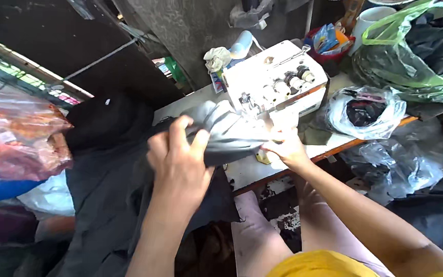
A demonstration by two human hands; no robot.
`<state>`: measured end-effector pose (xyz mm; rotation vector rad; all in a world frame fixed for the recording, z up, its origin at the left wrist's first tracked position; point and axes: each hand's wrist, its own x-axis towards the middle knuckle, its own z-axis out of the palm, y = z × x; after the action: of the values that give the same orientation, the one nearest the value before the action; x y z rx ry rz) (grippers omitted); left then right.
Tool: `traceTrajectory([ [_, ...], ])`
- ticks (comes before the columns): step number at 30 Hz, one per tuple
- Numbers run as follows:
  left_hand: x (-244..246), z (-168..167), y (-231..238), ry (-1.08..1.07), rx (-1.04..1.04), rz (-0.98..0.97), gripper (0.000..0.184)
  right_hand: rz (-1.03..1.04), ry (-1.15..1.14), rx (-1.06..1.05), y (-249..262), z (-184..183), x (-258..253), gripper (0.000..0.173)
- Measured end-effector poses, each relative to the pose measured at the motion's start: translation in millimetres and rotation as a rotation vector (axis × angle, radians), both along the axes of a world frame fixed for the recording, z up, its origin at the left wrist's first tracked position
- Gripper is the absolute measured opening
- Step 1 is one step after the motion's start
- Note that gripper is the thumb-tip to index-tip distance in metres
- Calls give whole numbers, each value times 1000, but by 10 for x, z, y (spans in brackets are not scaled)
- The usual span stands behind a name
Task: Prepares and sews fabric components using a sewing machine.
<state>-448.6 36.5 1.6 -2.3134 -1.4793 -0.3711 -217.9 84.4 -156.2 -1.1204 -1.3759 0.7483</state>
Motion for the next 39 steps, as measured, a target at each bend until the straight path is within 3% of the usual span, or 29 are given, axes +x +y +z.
traceTrajectory([
  [3,27,72,-453,98,-352,-26,62,-33,-103,-35,201,105,-43,16],
  [5,22,0,-462,58,-498,-134,62,-57,-206,-76,238,189,-38,21],
  [8,103,-197,-180,31,-248,-296,34,-73,-254,-85,248,208,-31,23],
  [10,239,-416,56,65,-145,-363,38,-80,-241,-59,240,175,-28,22],
  [14,216,-660,128,355,-314,-361,19,-47,-250,-69,251,194,-3,24],
  [17,-266,-353,58,259,-294,-312,14,-46,-267,-79,260,213,5,22],
  [21,-1330,300,262,174,-136,27,34,-57,-346,-23,226,198,-4,25],
  [24,-1035,472,-26,197,-7,3,50,-69,-423,105,221,215,-44,28],
  [26,-748,459,-241,179,17,-26,56,27,-383,128,169,303,-48,32],
  [29,-655,353,-434,143,54,-25,55,162,-346,292,126,483,-162,25],
  [35,-638,107,-709,111,116,41,39,368,-532,451,212,743,-403,17],
  [39,-707,30,-798,77,126,60,38,555,-744,287,272,988,-477,16],
])
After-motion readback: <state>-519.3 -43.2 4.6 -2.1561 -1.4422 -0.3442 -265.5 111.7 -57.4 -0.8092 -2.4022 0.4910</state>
